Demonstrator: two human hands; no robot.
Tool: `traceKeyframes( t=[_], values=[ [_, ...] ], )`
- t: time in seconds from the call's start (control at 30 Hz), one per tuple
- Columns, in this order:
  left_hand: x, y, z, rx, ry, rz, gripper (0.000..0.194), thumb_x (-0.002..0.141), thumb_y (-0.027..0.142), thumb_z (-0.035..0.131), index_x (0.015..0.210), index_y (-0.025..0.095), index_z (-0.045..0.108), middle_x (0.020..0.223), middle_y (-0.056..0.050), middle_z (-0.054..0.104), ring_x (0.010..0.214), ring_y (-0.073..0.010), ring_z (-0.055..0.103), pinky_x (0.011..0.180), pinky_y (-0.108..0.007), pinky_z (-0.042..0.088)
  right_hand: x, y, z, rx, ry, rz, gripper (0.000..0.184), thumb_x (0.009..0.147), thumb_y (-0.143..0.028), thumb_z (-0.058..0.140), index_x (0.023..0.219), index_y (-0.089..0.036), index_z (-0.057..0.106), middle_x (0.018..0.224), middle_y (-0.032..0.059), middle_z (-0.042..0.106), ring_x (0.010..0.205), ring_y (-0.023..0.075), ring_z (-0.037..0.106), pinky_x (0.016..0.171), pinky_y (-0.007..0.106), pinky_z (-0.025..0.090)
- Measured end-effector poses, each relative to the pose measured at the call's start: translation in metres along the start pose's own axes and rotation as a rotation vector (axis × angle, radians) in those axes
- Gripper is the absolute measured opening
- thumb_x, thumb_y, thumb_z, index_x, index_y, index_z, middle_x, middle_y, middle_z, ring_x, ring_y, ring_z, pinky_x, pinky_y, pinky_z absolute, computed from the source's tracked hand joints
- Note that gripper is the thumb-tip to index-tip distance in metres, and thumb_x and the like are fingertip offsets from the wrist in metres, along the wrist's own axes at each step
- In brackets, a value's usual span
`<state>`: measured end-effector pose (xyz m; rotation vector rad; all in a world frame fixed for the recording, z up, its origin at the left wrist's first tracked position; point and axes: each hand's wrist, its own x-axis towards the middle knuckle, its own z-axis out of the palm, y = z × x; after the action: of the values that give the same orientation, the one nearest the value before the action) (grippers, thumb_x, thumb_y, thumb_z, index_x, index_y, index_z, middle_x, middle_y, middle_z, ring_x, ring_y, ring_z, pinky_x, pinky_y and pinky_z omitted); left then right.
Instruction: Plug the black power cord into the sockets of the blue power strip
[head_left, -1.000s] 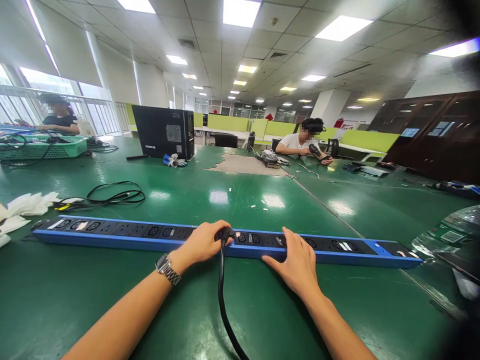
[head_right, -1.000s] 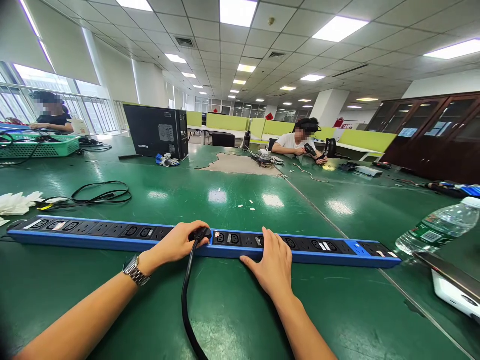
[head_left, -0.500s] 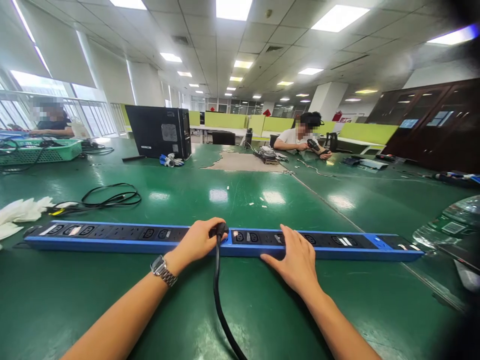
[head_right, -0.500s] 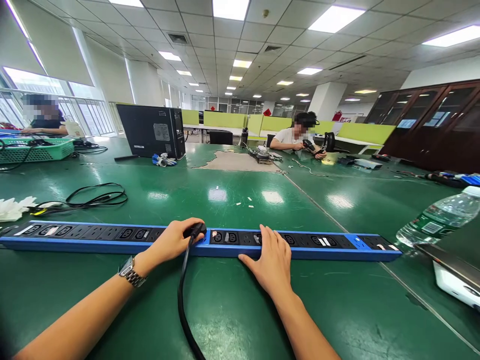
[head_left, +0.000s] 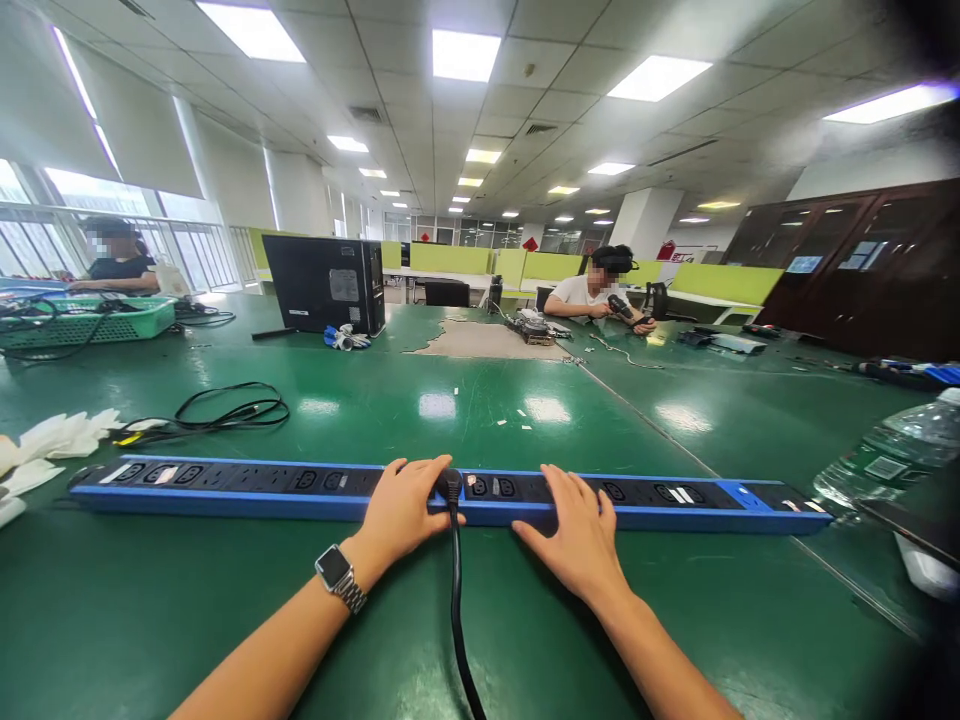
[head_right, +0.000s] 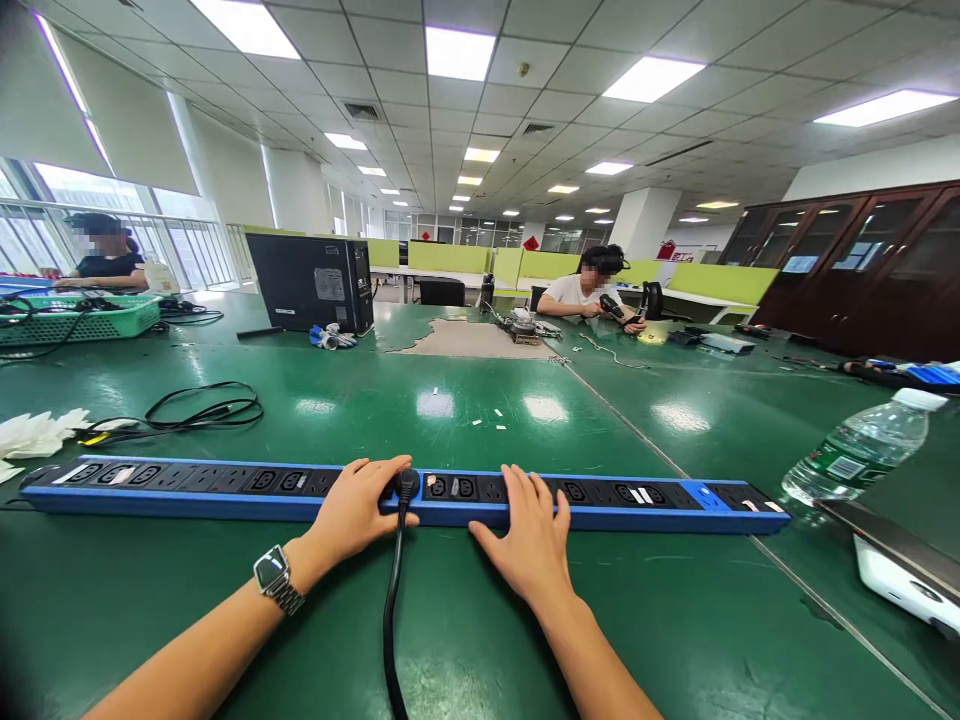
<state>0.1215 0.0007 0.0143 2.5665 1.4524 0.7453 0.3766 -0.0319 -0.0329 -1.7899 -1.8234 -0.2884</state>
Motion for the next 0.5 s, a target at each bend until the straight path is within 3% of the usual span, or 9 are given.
traceKeyframes(
  t=[0.1,0.2,0.3,0.4,0.5],
  values=[
    [-0.006,-0.004,0.001,0.108,0.029,-0.061,0.081,0.073,0.038,0.075,0.142,0.018,0.037,0.129,-0.014,0.062,0.122,-0.0305,0.053,0.108,-0.053,0.032,0.003,-0.032,-0.007,0.109,-0.026,-0.118,0.063,0.079,-0.049,0.06,0.134,-0.022,0.048,0.134,0.0094,0.057,0.127,0.0309,0.045,0.109,0.054,0.027],
    [-0.011,-0.008,0.002,0.162,0.056,-0.074,0.075,0.076,0.034,0.071,0.142,0.019,0.038,0.128,-0.014,0.063,0.121,-0.0298,0.053,0.107,-0.051,0.033,0.015,-0.071,-0.006,0.211,-0.033,-0.197,0.056,0.08,-0.044,0.063,0.13,-0.02,0.053,0.126,0.0102,0.063,0.118,0.0294,0.051,0.105,0.05,0.034],
    [-0.012,-0.01,0.005,0.164,0.078,-0.084,0.072,0.076,0.034,0.069,0.14,0.021,0.04,0.126,-0.013,0.063,0.118,-0.0283,0.056,0.106,-0.048,0.034,0.031,-0.101,0.0,0.315,-0.067,-0.285,0.038,0.083,-0.038,0.061,0.117,-0.021,0.062,0.109,0.0083,0.07,0.104,0.0264,0.057,0.096,0.046,0.041],
    [-0.011,-0.01,0.006,0.143,0.068,-0.104,0.075,0.074,0.039,0.073,0.138,0.019,0.042,0.124,-0.013,0.064,0.117,-0.029,0.056,0.106,-0.049,0.034,0.048,-0.107,-0.006,0.457,0.06,-0.252,0.028,0.087,-0.04,0.057,0.106,-0.021,0.066,0.099,0.0071,0.071,0.094,0.0227,0.061,0.088,0.04,0.047],
    [-0.01,-0.009,0.005,0.13,0.065,-0.103,0.078,0.071,0.044,0.077,0.137,0.019,0.043,0.125,-0.014,0.064,0.117,-0.0296,0.056,0.106,-0.051,0.034,0.059,-0.084,-0.025,0.534,0.293,-0.099,0.036,0.087,-0.048,0.054,0.108,-0.02,0.066,0.101,0.0086,0.07,0.093,0.0224,0.062,0.086,0.037,0.048]
  ],
)
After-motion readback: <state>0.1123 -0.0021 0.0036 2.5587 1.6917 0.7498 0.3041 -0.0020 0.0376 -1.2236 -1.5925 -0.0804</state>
